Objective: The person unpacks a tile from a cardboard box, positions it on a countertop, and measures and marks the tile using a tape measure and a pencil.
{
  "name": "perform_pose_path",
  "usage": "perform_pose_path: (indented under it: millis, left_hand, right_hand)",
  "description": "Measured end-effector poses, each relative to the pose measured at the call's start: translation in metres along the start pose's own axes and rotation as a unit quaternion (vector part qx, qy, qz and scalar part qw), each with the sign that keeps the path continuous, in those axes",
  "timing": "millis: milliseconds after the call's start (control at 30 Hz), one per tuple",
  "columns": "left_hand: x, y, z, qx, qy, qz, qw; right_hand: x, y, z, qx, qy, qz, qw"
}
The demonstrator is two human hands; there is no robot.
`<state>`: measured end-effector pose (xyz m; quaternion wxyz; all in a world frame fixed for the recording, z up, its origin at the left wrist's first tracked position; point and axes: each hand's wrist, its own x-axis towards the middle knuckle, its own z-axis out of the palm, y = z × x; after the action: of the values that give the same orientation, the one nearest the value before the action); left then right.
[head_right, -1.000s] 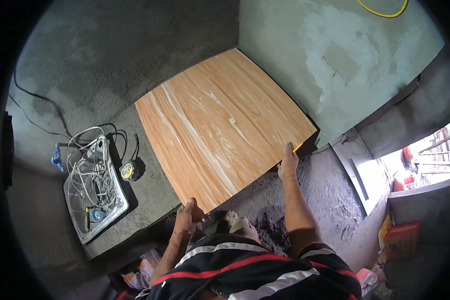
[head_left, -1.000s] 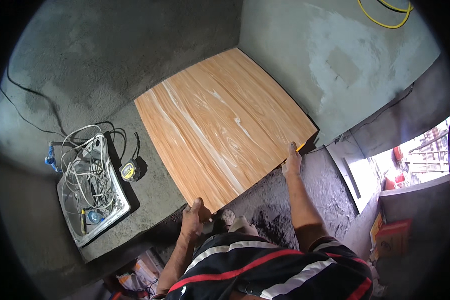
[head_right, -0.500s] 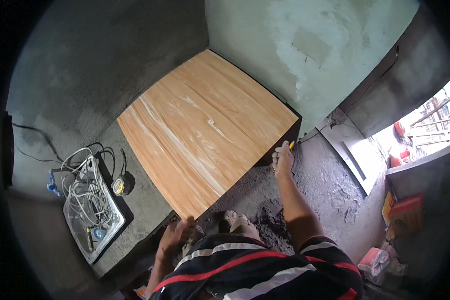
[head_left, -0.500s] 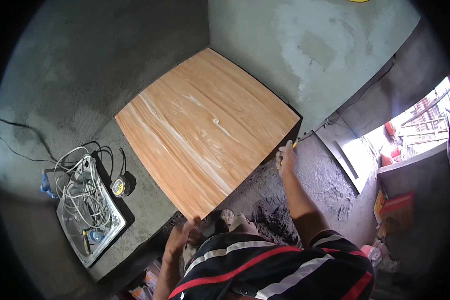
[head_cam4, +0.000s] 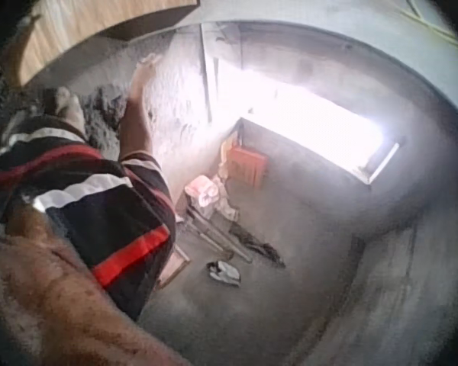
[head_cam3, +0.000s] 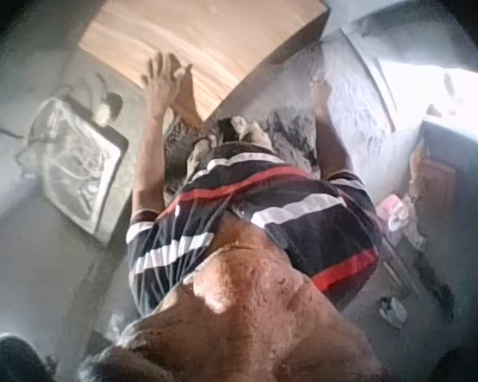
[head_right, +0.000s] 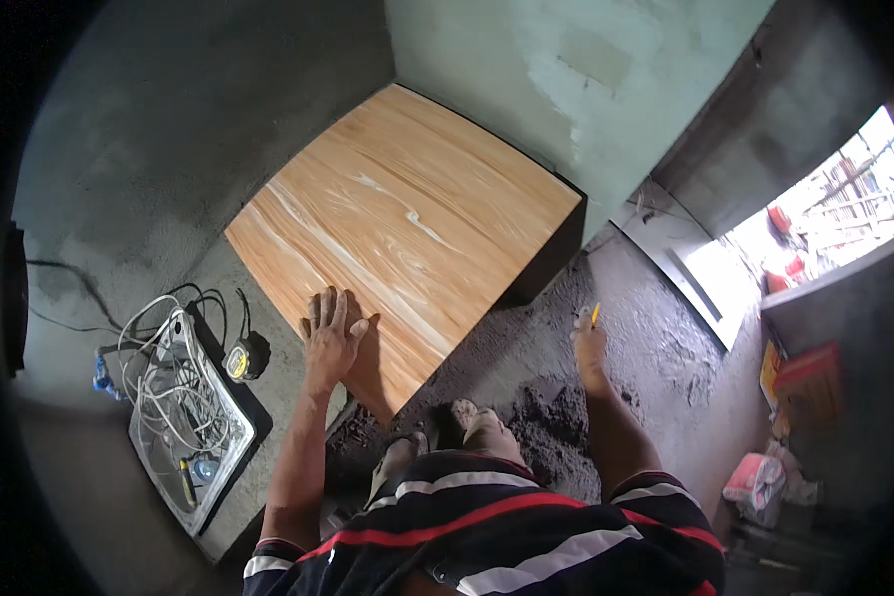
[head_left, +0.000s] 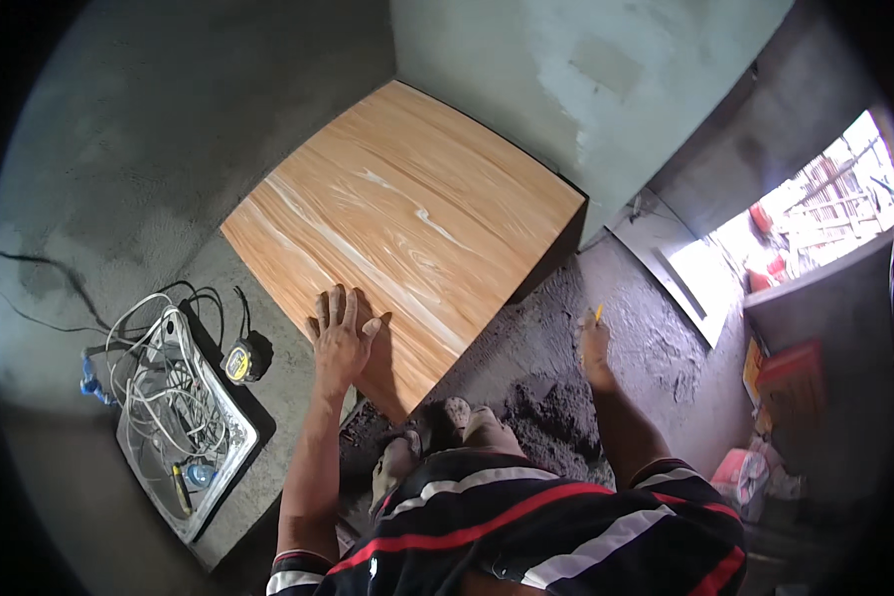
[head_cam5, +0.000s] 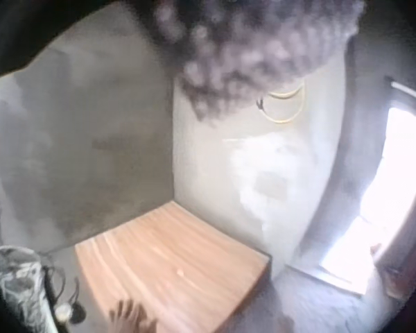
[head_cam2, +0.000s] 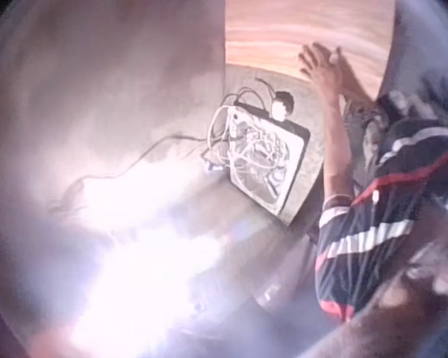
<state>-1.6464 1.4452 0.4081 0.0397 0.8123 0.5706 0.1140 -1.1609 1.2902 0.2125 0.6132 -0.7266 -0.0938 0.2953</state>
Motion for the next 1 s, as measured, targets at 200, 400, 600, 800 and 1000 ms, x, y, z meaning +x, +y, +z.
perform_pose_path:
  millis: [200, 400, 600, 800, 1000]
  left_hand:
    - [-0.017, -0.018, 0.011, -0.007, 0.053, 0.032, 0.998]
    - [-0.056, -0.040, 0.009, -0.093, 0.032, 0.054, 0.994]
    - [-0.118, -0.075, 0.005, -0.091, 0.003, 0.066, 0.994]
    - [-0.134, -0.086, -0.006, -0.083, -0.010, 0.086, 0.993]
    - [-0.133, -0.088, -0.011, -0.066, -0.036, 0.078, 0.994]
  right_hand:
    - [-0.087, 0.047, -0.058, -0.404, -0.081, -0.072, 0.909]
    - [-0.120, 0.104, -0.147, -0.591, -0.151, -0.040, 0.791]
    - [-0.178, 0.116, -0.105, -0.588, -0.201, -0.009, 0.783]
    - [-0.203, 0.108, -0.019, -0.455, -0.255, -0.045, 0.852]
    - [-0.218, 0.092, 0.018, -0.427, -0.261, -0.019, 0.866]
